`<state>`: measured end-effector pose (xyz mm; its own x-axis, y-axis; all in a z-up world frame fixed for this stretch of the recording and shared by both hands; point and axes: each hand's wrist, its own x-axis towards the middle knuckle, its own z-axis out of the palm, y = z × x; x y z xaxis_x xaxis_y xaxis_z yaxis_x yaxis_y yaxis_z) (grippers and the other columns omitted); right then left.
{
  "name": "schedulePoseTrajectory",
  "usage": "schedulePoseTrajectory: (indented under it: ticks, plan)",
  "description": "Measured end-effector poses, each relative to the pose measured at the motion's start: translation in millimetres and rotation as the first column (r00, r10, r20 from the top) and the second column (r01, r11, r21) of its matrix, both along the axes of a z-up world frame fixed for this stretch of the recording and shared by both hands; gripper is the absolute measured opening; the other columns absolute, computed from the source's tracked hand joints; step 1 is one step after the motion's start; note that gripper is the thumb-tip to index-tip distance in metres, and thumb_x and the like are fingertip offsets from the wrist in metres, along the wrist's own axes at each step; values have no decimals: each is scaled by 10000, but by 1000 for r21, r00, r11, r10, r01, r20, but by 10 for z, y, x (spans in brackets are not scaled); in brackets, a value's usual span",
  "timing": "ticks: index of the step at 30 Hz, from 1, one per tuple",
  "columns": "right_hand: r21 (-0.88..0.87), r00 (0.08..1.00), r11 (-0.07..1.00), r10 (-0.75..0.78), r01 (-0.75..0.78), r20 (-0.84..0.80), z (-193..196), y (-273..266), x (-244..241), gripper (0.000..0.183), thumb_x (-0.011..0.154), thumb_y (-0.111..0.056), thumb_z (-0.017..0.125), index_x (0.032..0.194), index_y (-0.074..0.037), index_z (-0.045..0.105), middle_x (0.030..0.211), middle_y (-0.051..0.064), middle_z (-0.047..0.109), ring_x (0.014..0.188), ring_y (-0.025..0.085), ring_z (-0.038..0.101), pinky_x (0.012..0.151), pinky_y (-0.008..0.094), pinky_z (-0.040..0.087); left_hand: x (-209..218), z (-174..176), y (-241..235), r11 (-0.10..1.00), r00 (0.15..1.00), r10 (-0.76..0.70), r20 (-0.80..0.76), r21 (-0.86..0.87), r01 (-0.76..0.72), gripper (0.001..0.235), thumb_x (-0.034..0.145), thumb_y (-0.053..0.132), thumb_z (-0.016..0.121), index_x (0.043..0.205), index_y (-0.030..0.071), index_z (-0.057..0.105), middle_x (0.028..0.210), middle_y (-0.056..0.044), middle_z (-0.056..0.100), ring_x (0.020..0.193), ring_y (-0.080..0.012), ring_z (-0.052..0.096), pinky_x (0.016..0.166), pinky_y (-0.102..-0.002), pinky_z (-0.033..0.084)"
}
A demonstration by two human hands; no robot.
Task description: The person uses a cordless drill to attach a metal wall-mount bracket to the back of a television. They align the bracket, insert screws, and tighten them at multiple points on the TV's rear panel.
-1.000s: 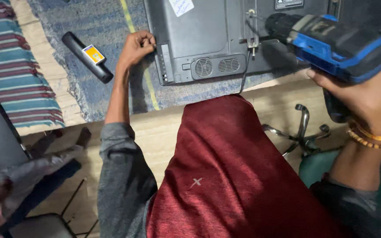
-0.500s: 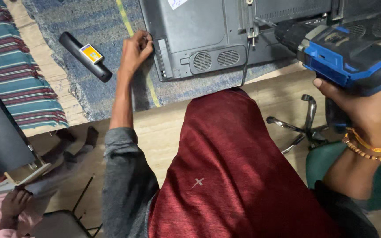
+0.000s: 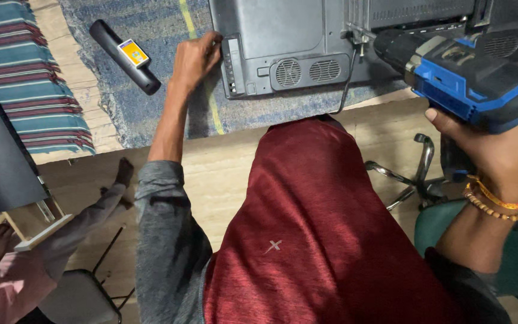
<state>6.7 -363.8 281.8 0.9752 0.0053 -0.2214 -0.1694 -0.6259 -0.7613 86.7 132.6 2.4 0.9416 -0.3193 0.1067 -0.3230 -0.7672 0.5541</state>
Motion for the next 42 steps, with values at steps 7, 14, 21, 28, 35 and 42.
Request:
schedulePoseTrajectory:
  ticks: [7, 14, 21, 28, 35, 42]
  plan:
    - [-45, 1000, 999, -5, 5, 2, -38, 4, -63, 409, 870, -101, 903, 1190, 13, 677, 1110, 71, 716, 977, 144, 685, 898, 298, 555, 200, -241, 95, 1000, 995, -2, -103, 1, 2, 87, 971, 57, 675, 1051, 32, 652, 739, -129, 677, 590, -213, 641, 592, -366, 537]
    - [-9, 1000, 1000, -2, 2, 6, 29, 97, -57, 468, 850, -72, 873, 1259, 0, 657, 1202, 63, 704, 1043, 148, 676, 941, 300, 543, 265, -274, 203, 783, 984, 119, -134, -597, -176, 53, 1004, 32, 655, 1055, 23, 648, 787, -5, 554, 676, -74, 474, 604, -279, 383]
    - [100, 1000, 995, 27, -28, 15, 53, 146, -51, 396, 888, -29, 835, 1232, 23, 646, 1143, 47, 690, 1009, 129, 651, 955, 266, 525, -16, -50, 129, 860, 933, 236, -272, -389, -331, 124, 982, 104, 758, 1099, 85, 721, 608, 38, 386, 577, -52, 344, 523, -271, 271]
    - [61, 1000, 998, -5, 6, -21, 10, 130, -42, 465, 869, -70, 844, 1279, 8, 640, 1199, 53, 691, 1047, 142, 657, 969, 287, 530, -76, -266, -44, 892, 978, 177, -111, -401, -207, 206, 1008, 94, 747, 1213, 111, 766, 779, -21, 685, 668, -40, 587, 595, -252, 487]
    - [-19, 1000, 1000, -4, 4, -26, -21, 115, -42, 441, 866, -92, 867, 1234, 12, 646, 1153, 74, 691, 1013, 157, 665, 942, 306, 539, -46, -699, -43, 954, 978, 207, -20, -218, -207, 46, 1053, 84, 648, 1097, 77, 657, 688, -38, 620, 508, -74, 505, 423, -269, 459]
    - [100, 993, 991, -78, 86, -88, 27, 63, -84, 393, 884, -44, 834, 1231, 5, 656, 1118, 40, 689, 1030, 145, 651, 944, 286, 533, -154, -337, 116, 409, 723, 620, -305, -661, -629, 81, 940, -11, 618, 981, -8, 549, 721, -87, 532, 590, -244, 469, 518, -368, 398]
